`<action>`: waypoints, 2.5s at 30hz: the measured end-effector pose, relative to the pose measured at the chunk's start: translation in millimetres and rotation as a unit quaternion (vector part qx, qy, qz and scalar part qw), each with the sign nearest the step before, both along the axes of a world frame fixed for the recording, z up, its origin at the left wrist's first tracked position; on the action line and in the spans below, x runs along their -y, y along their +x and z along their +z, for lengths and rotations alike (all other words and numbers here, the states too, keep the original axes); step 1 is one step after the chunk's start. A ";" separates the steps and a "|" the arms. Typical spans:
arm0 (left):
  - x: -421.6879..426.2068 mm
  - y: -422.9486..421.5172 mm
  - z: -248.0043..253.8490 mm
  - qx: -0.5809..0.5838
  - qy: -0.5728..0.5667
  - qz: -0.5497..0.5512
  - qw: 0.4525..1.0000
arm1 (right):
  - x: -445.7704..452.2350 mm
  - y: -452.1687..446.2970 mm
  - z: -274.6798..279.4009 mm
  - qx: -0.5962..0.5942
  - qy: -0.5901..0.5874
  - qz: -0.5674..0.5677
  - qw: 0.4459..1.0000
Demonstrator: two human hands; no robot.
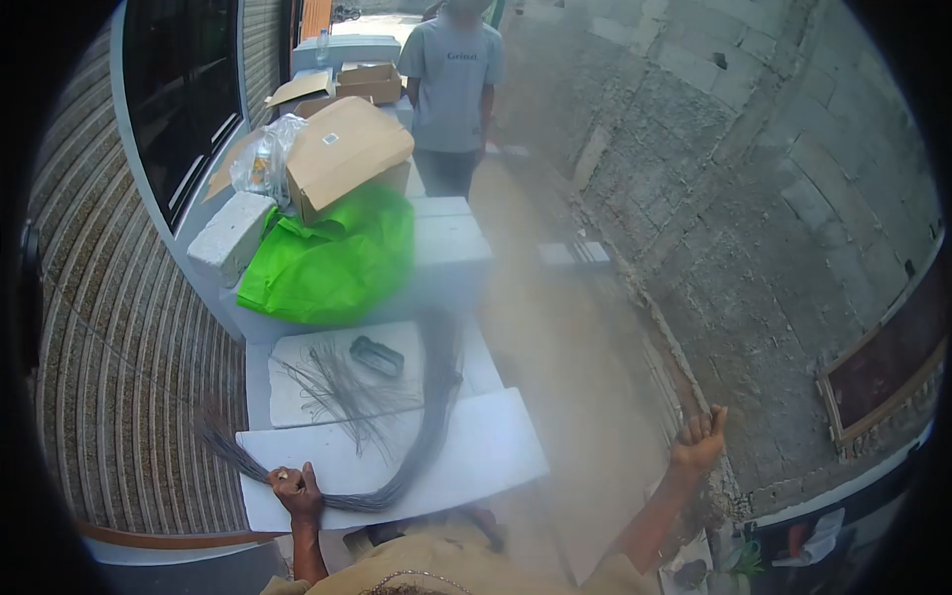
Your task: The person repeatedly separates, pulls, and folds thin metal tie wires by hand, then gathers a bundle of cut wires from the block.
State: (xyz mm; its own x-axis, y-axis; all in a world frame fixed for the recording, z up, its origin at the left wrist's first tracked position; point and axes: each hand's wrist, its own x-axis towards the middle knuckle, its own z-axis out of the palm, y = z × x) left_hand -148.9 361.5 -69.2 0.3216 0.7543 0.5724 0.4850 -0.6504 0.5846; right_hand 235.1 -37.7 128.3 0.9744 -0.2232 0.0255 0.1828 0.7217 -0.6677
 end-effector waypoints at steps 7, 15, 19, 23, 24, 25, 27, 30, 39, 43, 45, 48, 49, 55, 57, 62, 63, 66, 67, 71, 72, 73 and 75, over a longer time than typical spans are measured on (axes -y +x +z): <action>-5.0 -12.8 -20.3 -0.025 0.002 -0.014 1.000 | 135.4 -23.6 33.5 0.152 0.000 -0.077 0.985; 13.6 6.2 18.7 0.020 0.022 -0.081 0.996 | 195.8 -96.7 93.6 0.262 -0.119 -0.041 0.957; 72.1 50.5 34.2 0.069 -0.138 -0.358 0.921 | 174.8 -138.0 81.4 0.282 -0.088 -0.072 0.953; 178.6 127.7 14.9 -0.053 -0.552 -0.654 0.514 | 141.5 -166.6 31.4 0.289 -0.035 -0.009 0.957; 203.5 144.5 8.5 -0.077 -0.619 -0.665 0.411 | 130.9 -174.6 14.9 0.278 -0.012 0.018 0.960; 225.9 158.0 4.6 -0.079 -0.670 -0.658 0.335 | 118.6 -183.2 -3.5 0.261 0.003 0.033 0.965; 254.2 178.0 22.5 -0.014 -0.762 -0.578 0.293 | 92.9 -210.1 -42.4 0.165 -0.037 0.013 0.986; 273.1 216.4 51.9 0.060 -0.830 -0.437 0.342 | 65.7 -250.1 -88.5 -0.038 -0.174 -0.021 0.984; 289.1 286.3 76.1 0.196 -0.670 -0.442 0.563 | 126.2 -311.7 -163.3 -0.291 -0.274 -0.126 0.908; 300.1 295.3 87.0 0.183 -0.588 -0.488 0.619 | 184.9 -332.4 -166.6 -0.289 -0.290 -0.258 0.875; 334.3 273.3 86.8 0.102 -0.591 -0.540 0.591 | 197.1 -327.4 -162.3 -0.243 -0.333 -0.322 0.852; 388.6 247.5 58.0 -0.006 -0.634 -0.574 0.518 | 208.2 -303.5 -172.2 -0.125 -0.531 -0.348 0.763; 403.4 237.7 51.0 -0.016 -0.648 -0.573 0.502 | 209.2 -294.1 -171.9 -0.077 -0.588 -0.351 0.725; 458.1 207.0 87.4 0.043 -0.740 -0.471 0.478 | 152.1 -264.6 -168.7 0.088 -0.736 -0.209 0.638; 453.0 202.5 86.5 0.064 -0.681 -0.517 0.515 | 136.7 -264.8 -171.2 0.073 -0.730 -0.147 0.663; 436.8 207.0 77.9 0.101 -0.488 -0.607 0.620 | 121.0 -252.9 -160.8 0.029 -0.672 -0.069 0.737; 432.6 206.8 80.9 0.111 -0.481 -0.601 0.628 | 120.1 -250.5 -162.6 0.044 -0.668 -0.049 0.742; 411.5 207.8 81.0 0.085 -0.396 -0.642 0.652 | 123.1 -234.6 -153.1 0.117 -0.664 -0.070 0.736; 406.9 207.4 80.3 0.085 -0.383 -0.645 0.655 | 127.6 -226.3 -148.0 0.146 -0.664 -0.093 0.727; 389.5 196.0 78.9 0.078 -0.320 -0.680 0.655 | 149.1 -196.7 -143.3 0.084 -0.480 -0.090 0.869; 385.0 193.3 78.9 0.073 -0.301 -0.690 0.654 | 147.0 -186.3 -134.2 0.081 -0.427 -0.080 0.897; 381.7 190.6 77.6 0.072 -0.289 -0.696 0.654 | 144.6 -176.6 -122.2 0.077 -0.373 -0.067 0.922; 375.8 182.0 72.0 0.067 -0.272 -0.701 0.656 | 140.1 -164.8 -101.6 0.067 -0.294 -0.012 0.953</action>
State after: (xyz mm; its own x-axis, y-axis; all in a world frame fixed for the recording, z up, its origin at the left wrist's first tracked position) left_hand 33.1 -14.3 2.7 0.8916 -0.1255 0.4350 -0.4461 -0.0798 0.8914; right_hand 70.3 -177.9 26.7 0.9487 -0.1543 0.2761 0.3058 0.2244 -0.9253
